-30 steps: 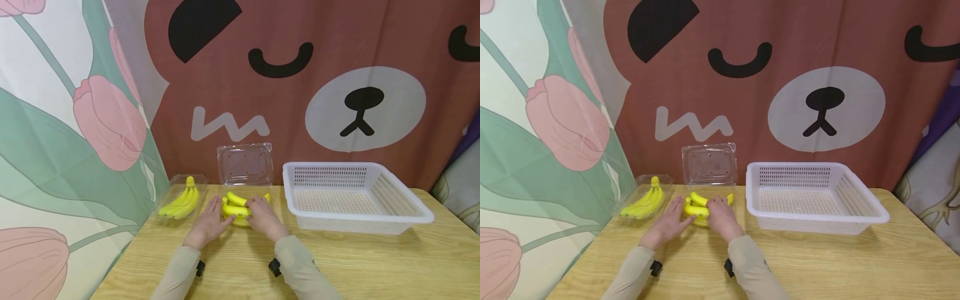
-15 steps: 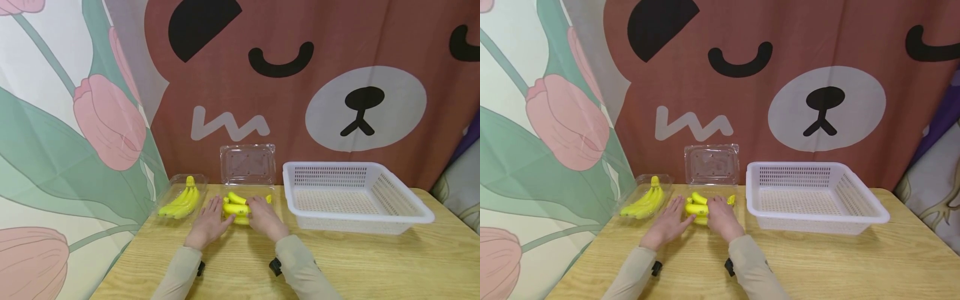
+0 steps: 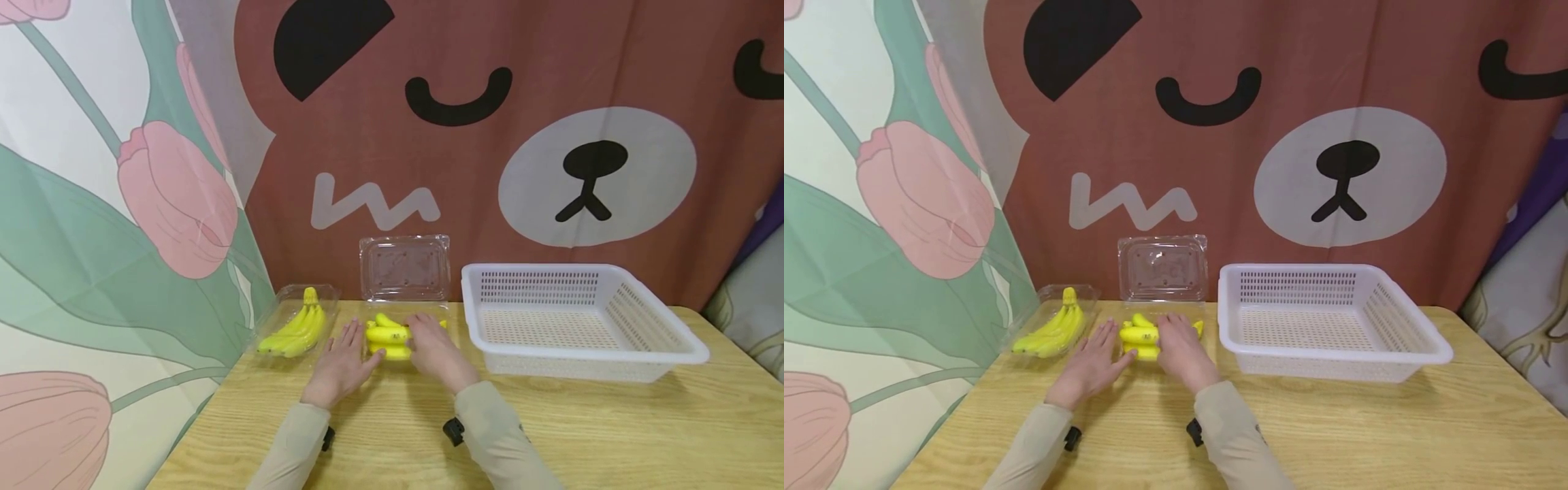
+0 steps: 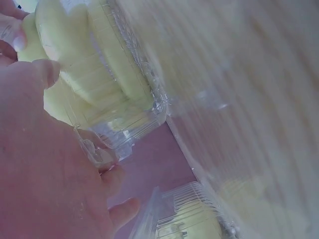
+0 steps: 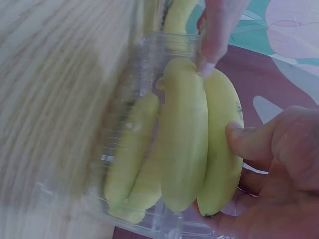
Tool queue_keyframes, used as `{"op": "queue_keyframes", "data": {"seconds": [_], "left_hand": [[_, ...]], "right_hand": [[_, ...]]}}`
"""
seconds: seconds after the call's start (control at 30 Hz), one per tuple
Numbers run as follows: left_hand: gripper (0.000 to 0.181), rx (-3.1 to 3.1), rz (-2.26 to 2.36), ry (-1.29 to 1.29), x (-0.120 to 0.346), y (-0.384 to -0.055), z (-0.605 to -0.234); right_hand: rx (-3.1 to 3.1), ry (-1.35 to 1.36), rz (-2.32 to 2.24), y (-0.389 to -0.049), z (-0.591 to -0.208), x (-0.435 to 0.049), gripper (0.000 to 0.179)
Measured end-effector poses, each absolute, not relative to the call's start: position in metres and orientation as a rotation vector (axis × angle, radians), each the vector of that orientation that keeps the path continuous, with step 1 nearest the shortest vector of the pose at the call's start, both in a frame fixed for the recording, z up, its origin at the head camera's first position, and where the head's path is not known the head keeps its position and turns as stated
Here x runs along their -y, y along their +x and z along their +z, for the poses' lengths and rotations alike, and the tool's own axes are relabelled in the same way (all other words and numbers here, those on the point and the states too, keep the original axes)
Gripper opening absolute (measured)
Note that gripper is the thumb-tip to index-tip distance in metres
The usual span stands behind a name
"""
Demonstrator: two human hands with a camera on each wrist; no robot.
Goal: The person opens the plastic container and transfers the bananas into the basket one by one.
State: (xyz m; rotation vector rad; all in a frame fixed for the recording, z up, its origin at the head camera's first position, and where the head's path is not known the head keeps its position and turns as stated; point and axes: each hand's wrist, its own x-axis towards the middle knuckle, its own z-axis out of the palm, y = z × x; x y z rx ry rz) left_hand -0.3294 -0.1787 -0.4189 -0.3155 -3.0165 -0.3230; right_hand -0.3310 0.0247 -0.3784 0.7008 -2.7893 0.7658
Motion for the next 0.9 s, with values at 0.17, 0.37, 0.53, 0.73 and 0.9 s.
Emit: {"op": "queue_keyframes", "data": {"seconds": [0.17,0.37,0.53,0.73,0.9], "left_hand": [[0.092,3.019,-0.317,-0.309,0.178,-0.328,-0.418],[0.085,3.011,-0.353,-0.311,0.178,-0.327,-0.418],[0.086,3.013,-0.356,-0.308,0.178,-0.327,-0.418],[0.087,3.03,-0.373,-0.305,0.178,-0.326,-0.417],[0.093,3.04,-0.365,-0.309,0.179,-0.327,-0.416]], "right_hand": [[2.738,0.687,0.768,-0.33,-0.373,-0.027,0.038],[2.69,0.678,0.746,-0.329,-0.368,-0.029,0.036],[2.672,0.67,0.728,-0.329,-0.366,-0.029,0.036],[2.659,0.644,0.699,-0.327,-0.361,-0.032,0.036],[2.597,0.678,0.674,-0.324,-0.357,-0.035,0.035]]}}
